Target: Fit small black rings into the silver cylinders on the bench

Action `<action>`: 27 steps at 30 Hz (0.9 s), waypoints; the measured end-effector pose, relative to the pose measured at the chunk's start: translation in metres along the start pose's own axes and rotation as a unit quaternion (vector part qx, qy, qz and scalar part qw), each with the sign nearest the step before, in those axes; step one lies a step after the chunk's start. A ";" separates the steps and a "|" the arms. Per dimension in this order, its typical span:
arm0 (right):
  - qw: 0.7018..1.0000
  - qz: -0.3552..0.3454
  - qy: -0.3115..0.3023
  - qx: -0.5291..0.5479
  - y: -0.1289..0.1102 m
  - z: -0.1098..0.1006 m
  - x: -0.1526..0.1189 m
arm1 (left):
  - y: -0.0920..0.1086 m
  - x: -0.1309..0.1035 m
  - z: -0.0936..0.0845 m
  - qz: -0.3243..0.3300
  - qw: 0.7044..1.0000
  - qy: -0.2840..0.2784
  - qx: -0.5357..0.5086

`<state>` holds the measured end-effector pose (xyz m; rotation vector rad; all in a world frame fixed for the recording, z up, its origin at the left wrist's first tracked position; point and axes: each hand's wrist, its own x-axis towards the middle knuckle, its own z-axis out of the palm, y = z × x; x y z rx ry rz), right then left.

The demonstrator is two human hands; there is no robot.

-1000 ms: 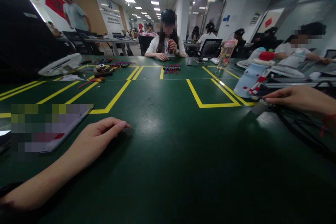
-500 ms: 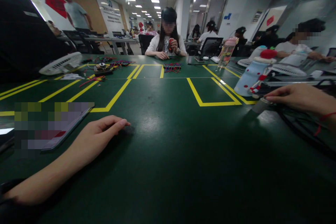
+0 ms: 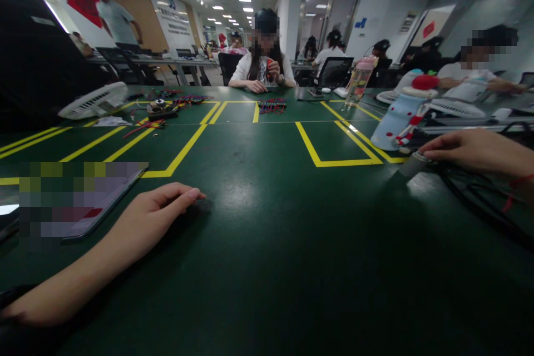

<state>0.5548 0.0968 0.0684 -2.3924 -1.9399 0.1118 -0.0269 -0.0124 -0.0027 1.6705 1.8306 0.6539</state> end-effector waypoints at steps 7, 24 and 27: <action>0.999 -0.020 -0.029 0.028 0.010 0.006 0.006 | -0.001 0.001 0.002 0.000 1.000 0.001 -0.003; 0.854 -0.314 -0.028 0.415 -0.155 0.051 -0.110 | 0.000 0.002 0.002 -0.004 1.000 -0.002 0.019; 0.813 -0.395 -0.053 0.424 -0.193 0.074 -0.148 | 0.000 0.002 0.002 -0.001 1.000 -0.002 0.025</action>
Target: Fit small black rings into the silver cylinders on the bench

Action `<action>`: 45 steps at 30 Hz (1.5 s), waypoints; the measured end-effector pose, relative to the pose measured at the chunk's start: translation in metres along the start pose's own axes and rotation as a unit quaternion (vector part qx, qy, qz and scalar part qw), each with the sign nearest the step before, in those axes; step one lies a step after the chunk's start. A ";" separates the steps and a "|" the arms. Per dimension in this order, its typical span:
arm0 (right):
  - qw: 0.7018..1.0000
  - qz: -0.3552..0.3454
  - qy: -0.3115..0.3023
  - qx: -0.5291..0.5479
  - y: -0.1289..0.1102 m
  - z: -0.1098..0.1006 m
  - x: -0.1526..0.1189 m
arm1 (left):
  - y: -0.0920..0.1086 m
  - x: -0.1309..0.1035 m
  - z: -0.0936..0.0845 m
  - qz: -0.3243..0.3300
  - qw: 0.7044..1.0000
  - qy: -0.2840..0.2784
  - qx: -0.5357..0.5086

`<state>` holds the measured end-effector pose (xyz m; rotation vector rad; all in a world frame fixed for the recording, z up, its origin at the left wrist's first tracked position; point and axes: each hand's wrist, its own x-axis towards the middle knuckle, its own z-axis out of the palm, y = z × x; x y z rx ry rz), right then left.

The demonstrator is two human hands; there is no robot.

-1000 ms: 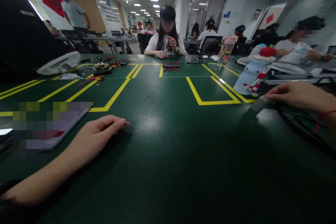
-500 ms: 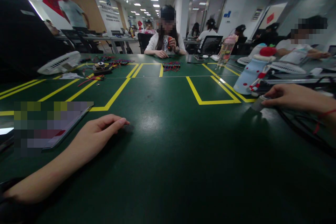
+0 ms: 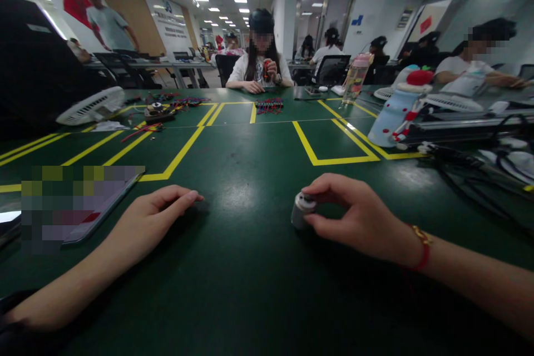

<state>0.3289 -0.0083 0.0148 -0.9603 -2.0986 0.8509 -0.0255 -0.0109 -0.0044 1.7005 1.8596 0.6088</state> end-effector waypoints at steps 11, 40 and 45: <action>0.995 0.040 -0.013 0.086 0.012 0.030 -0.010 | 0.099 -0.023 0.049 0.230 0.972 -0.040 -0.030; 0.967 0.174 0.094 -0.160 0.025 -0.045 0.008 | 0.075 -0.019 0.039 0.130 0.990 -0.048 -0.026; 0.865 0.315 0.078 -0.383 0.075 -0.143 0.012 | 0.038 -0.014 0.003 0.000 0.999 0.004 -0.051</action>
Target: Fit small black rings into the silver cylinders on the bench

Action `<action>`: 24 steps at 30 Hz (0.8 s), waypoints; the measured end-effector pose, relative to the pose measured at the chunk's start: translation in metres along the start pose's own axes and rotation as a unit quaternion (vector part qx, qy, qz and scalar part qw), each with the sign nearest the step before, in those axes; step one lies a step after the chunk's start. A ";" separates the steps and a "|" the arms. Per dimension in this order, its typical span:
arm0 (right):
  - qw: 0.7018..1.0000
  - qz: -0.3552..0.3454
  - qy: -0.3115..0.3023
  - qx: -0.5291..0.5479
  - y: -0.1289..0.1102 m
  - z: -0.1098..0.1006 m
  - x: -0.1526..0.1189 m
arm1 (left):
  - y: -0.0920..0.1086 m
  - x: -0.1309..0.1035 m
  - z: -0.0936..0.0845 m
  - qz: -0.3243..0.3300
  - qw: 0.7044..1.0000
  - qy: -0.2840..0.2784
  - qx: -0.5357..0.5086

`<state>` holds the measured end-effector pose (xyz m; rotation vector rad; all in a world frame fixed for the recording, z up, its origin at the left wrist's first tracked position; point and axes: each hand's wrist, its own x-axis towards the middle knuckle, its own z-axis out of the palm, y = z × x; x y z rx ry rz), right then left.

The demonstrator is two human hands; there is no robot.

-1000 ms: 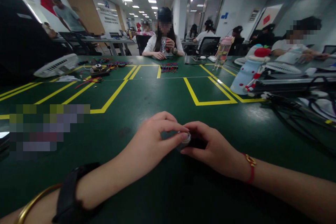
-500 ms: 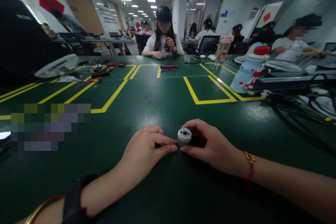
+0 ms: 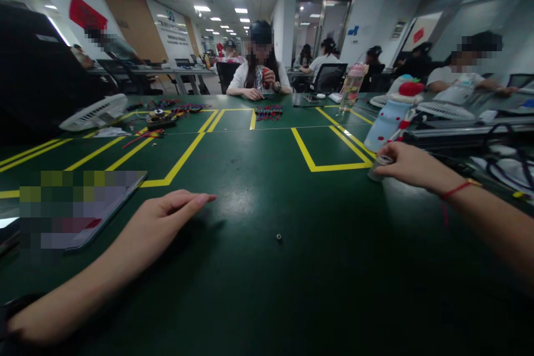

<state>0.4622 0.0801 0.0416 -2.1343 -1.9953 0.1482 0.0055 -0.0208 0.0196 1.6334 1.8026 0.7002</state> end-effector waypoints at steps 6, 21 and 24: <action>0.995 0.078 0.008 -0.061 0.047 -0.008 0.023 | -0.027 0.004 -0.007 -0.079 0.996 0.025 -0.028; 0.862 -0.492 -0.068 0.106 -0.139 0.069 -0.114 | -0.007 0.000 0.002 -0.058 0.996 0.060 -0.006; 0.873 -0.476 -0.037 0.103 -0.127 0.059 -0.102 | -0.007 0.000 0.002 -0.064 0.996 0.063 -0.027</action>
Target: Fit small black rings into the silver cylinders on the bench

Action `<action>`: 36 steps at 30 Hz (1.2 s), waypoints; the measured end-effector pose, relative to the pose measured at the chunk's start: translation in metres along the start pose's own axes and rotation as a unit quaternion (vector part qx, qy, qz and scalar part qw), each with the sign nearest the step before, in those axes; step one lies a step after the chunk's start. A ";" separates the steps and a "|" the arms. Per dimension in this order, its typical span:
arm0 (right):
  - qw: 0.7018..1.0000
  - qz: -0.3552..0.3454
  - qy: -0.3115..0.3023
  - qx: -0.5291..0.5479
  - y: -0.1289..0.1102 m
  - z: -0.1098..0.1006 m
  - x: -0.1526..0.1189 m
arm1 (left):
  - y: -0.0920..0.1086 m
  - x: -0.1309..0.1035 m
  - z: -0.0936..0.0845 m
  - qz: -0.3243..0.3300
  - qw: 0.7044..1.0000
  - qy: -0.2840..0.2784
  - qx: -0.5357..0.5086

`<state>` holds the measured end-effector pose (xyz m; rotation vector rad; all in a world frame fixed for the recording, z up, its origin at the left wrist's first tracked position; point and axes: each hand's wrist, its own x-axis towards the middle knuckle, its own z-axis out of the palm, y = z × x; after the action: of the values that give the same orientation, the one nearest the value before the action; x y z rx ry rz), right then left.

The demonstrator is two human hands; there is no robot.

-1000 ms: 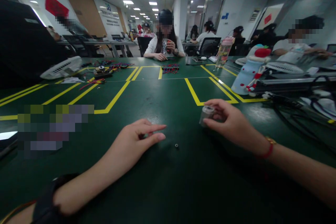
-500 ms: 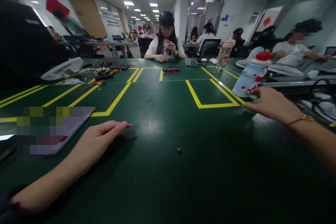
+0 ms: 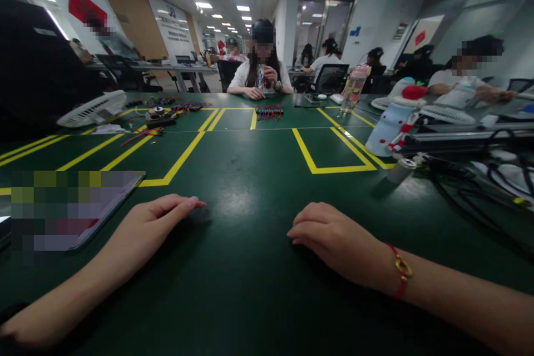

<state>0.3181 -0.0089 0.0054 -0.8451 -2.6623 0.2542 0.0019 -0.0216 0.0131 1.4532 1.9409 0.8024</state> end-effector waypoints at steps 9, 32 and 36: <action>0.843 0.431 0.086 -0.310 0.126 -0.137 -0.064 | 0.003 -0.001 -0.005 0.004 0.999 -0.034 0.023; 0.864 0.487 0.021 -0.127 0.161 -0.143 -0.090 | -0.004 0.001 -0.003 0.016 0.999 -0.015 0.037; 0.865 0.493 0.036 -0.091 0.162 -0.145 -0.091 | -0.007 0.003 -0.004 0.004 0.999 -0.026 0.024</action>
<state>0.5259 0.0786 0.0728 -2.1669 -1.9573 0.1897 -0.0058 -0.0207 0.0099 1.4961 1.9294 0.7176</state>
